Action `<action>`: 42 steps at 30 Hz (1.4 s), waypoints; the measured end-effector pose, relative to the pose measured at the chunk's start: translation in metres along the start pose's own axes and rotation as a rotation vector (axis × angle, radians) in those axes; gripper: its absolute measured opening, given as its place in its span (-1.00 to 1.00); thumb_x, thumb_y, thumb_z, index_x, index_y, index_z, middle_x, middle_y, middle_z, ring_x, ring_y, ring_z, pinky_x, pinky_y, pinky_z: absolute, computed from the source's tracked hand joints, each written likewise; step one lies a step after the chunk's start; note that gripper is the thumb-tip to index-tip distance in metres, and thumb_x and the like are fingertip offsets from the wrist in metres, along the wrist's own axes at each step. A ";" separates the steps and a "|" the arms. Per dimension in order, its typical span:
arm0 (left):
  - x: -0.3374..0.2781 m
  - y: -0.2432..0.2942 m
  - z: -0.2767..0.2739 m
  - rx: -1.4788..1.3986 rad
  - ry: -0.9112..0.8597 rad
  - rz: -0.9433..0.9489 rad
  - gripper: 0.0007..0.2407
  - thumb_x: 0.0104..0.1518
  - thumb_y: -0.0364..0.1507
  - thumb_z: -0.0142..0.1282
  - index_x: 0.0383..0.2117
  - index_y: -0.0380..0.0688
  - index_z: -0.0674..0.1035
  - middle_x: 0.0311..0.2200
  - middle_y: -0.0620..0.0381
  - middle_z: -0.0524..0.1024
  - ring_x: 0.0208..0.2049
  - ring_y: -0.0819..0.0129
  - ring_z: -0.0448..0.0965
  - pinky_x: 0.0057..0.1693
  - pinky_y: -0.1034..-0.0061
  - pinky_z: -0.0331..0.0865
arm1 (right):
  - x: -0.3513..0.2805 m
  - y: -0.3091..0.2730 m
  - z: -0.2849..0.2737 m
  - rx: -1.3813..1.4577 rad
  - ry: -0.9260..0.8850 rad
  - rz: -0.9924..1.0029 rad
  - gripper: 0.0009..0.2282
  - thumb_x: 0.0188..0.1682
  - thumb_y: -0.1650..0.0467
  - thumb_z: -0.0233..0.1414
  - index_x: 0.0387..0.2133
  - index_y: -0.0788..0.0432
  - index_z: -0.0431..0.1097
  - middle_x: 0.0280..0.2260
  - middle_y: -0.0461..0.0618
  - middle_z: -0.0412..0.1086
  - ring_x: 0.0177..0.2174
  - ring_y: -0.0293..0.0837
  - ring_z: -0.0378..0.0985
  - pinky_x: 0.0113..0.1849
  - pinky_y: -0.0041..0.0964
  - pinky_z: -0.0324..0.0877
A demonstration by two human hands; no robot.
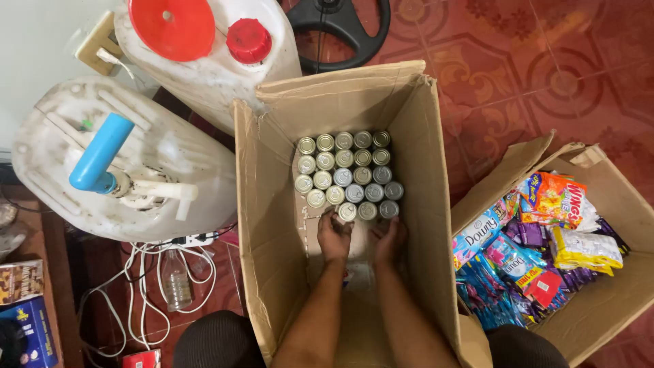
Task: Stocking and organizing canned goods and snacks on store shelves.
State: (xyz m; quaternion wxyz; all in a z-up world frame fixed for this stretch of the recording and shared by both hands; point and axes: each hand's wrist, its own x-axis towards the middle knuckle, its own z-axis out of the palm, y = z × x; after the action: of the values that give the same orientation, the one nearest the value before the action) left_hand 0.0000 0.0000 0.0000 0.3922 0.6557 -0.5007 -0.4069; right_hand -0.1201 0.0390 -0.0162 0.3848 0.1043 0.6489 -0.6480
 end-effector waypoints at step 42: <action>-0.001 -0.077 0.014 0.163 0.437 0.016 -0.90 0.11 -0.52 0.19 -0.28 -0.05 0.61 -0.37 0.10 0.60 -0.35 0.22 0.60 -0.13 0.37 0.51 | 0.057 0.103 -0.038 -0.404 -0.028 -0.720 -0.41 -0.19 0.29 0.36 0.00 0.33 0.22 -0.26 -0.11 0.35 -0.30 -0.13 0.38 -0.27 -0.24 0.39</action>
State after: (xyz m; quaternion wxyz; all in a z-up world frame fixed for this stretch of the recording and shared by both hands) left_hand 0.0125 0.0141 -0.0758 0.4402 0.7537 -0.4403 -0.2105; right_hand -0.1074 0.0672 -0.1362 0.1548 -0.2161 0.7529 -0.6021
